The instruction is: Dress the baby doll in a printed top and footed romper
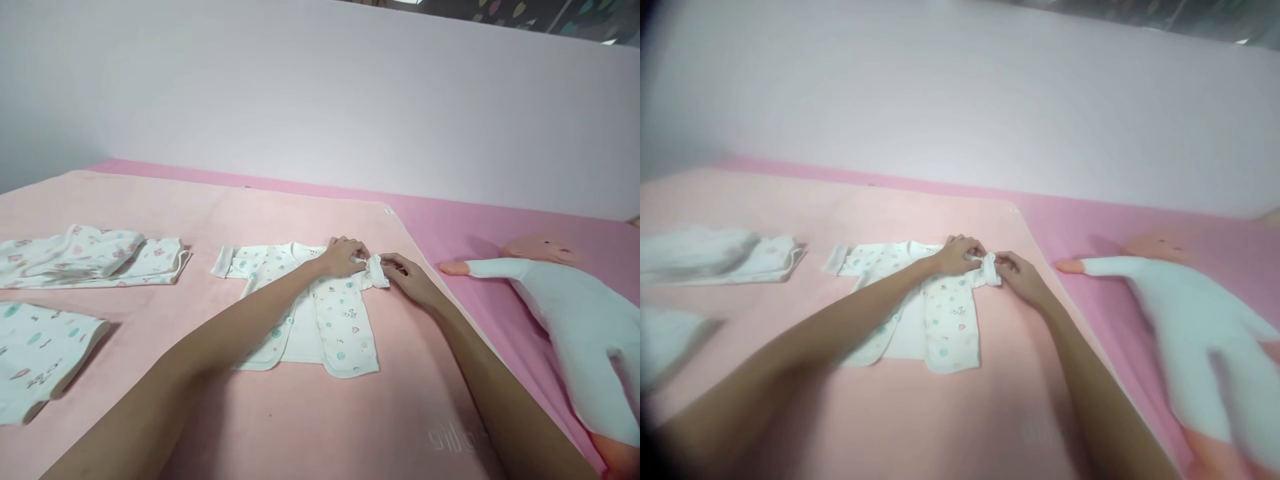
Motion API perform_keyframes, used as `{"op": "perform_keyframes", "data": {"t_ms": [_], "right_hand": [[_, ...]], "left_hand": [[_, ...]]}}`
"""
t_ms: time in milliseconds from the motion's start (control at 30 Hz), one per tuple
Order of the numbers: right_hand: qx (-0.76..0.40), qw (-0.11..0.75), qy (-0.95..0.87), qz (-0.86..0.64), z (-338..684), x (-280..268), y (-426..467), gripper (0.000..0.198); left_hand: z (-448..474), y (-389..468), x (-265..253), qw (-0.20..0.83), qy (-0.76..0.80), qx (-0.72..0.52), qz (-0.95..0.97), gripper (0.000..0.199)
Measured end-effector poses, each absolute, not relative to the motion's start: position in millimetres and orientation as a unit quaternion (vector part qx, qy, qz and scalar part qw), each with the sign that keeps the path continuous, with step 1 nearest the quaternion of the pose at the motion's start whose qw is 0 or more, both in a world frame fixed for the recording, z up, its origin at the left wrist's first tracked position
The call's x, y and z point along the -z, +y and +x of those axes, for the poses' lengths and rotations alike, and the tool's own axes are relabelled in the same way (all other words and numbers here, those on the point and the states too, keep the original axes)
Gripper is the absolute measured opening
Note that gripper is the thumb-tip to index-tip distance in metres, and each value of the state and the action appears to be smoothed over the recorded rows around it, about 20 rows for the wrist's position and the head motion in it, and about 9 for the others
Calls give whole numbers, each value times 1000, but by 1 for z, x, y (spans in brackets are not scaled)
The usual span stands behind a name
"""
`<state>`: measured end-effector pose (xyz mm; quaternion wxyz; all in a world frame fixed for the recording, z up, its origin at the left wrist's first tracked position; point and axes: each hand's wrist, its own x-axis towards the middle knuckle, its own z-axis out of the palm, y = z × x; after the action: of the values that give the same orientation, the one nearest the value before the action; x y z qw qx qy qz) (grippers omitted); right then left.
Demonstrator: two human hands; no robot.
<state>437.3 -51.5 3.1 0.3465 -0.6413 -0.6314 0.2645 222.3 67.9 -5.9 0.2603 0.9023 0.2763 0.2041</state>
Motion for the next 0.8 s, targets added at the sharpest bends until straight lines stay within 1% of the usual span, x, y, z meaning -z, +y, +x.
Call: {"op": "perform_keyframes", "data": {"t_ms": [167,300,367,433,533,633,800], "right_hand": [[-251,309,-647,-650,441,-6,-54,44],[-206,322,-642,-665,437,-1,-48,46],[-197,323,-649,-661,433,0,-41,46],[-195,318,-654,-658,428,1,-34,43],[-160,334,-648,-666,424,3,-26,32],[-126,358,-654,-655,424,6,-27,25],[-135,397,-642,-642,427,7,-35,22]], "left_hand": [[223,70,8,274,270,-213,898,29],[226,71,11,289,289,-221,885,35],[226,72,12,289,293,-222,884,35],[227,72,12,286,293,-223,885,30],[228,72,13,283,299,-224,883,24],[228,72,12,285,301,-227,881,24],[225,69,8,292,293,-232,880,28]]}}
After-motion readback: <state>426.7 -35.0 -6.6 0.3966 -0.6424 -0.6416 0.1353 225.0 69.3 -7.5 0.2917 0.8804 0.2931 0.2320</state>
